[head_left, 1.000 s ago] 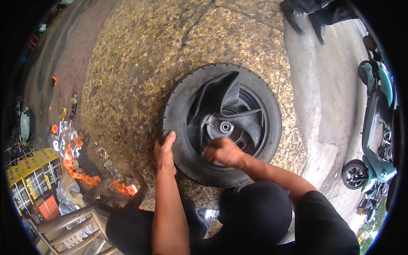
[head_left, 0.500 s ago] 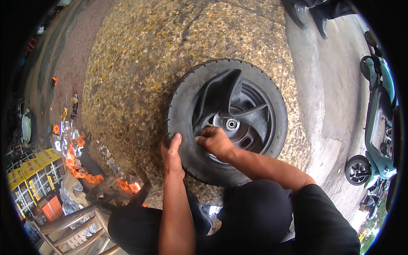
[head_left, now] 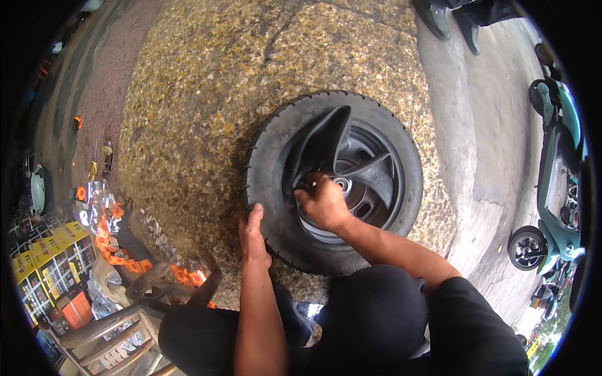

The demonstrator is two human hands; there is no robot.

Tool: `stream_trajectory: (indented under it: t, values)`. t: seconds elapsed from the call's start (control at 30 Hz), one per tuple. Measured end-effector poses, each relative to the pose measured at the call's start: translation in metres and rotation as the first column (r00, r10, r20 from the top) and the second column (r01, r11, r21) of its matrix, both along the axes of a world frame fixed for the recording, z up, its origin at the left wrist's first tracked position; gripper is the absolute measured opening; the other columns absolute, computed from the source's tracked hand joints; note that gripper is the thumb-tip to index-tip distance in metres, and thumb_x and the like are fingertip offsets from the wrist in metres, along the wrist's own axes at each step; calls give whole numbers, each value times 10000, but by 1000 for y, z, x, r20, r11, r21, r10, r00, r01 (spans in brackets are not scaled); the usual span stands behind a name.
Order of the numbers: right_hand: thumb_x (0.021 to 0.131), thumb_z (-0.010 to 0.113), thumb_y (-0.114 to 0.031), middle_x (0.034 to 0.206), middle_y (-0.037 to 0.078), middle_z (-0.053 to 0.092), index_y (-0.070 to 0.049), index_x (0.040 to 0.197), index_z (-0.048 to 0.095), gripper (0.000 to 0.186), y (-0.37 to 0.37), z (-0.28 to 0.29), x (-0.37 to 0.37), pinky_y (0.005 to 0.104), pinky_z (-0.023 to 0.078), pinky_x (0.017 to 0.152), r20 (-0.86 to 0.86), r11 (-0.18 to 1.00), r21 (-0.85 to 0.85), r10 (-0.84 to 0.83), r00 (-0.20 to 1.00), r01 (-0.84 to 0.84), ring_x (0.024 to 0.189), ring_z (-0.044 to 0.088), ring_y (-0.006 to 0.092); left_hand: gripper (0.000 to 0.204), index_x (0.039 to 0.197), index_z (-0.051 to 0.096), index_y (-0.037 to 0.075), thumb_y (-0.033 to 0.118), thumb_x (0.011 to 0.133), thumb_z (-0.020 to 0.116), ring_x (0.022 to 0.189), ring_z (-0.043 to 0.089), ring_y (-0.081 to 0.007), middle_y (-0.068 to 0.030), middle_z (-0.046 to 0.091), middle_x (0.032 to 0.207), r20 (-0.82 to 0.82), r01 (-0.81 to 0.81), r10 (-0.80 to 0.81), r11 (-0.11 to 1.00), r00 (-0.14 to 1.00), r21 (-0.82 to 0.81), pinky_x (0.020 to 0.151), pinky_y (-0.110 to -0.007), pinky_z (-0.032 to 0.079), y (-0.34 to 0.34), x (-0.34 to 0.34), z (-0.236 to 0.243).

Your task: The person installs a new tire onto a scooter wheel rim by hand. They first place the tire onto the rim, then work the inner tube into place, and finally seat the tire bead around the rim.

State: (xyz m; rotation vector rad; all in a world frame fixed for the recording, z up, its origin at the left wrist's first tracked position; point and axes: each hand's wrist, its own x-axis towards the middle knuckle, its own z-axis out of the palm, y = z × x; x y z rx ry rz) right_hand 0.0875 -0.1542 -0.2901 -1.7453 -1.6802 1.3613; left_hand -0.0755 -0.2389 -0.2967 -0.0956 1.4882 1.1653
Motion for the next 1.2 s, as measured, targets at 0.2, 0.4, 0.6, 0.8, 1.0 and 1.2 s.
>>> stream_trajectory:
  t: [0.2, 0.4, 0.6, 0.8, 1.0, 1.2]
  values:
    - [846, 770, -104, 951, 207, 693, 103, 1189, 548, 457, 14, 1, -9, 314, 558, 475, -210, 857, -503, -251, 945, 116, 630, 703, 269, 659, 1464, 442, 26, 288, 910, 684, 1265, 522, -286, -133, 530, 1415, -94, 66, -66, 998, 993, -6, 1075, -418, 415, -7, 9, 3]
    - [753, 805, -143, 946, 266, 713, 53, 1072, 636, 410, 3, -4, 6, 427, 583, 706, -30, 969, -243, 32, 999, -38, 811, 724, 366, 590, 1428, 489, 2, 250, 919, 655, 1237, 544, -265, -123, 562, 1380, -16, -28, 28, 1000, 999, -7, 1064, -390, 425, -37, 38, -2]
    - [762, 723, -137, 974, 285, 700, 19, 1087, 665, 365, -2, -14, 14, 465, 538, 892, -4, 960, -211, 190, 982, -186, 1018, 668, 446, 574, 1390, 542, 37, 414, 957, 545, 1240, 569, -269, -86, 612, 1353, 196, -173, 171, 985, 966, -7, 1088, -412, 422, -53, 64, -1]
    - [788, 708, -154, 866, 257, 698, 8, 1057, 626, 324, -4, -6, 36, 454, 552, 784, -3, 947, -103, 305, 952, -304, 887, 698, 421, 673, 1486, 458, 109, 533, 965, 493, 1354, 477, -267, -62, 516, 1481, 373, -198, 148, 975, 916, 100, 1140, -446, 370, -69, 96, 8]
    - [847, 634, -175, 1017, 280, 688, 37, 1254, 524, 471, -10, 4, 33, 447, 525, 889, 72, 928, -278, 276, 958, -246, 1027, 670, 435, 778, 1483, 478, 144, 708, 949, 445, 1330, 495, -297, -56, 527, 1479, 460, -302, 285, 953, 841, -37, 1131, -449, 373, -47, 70, -8]
    - [847, 573, -51, 1190, 135, 668, 40, 1338, 546, 501, 44, 84, 56, 326, 503, 960, -394, 889, -456, -160, 905, -41, 1059, 643, 233, 701, 1435, 462, 13, 517, 954, 544, 1314, 504, -274, -131, 538, 1417, -84, 69, -53, 980, 995, 188, 1128, -447, 380, -2, 72, 85]
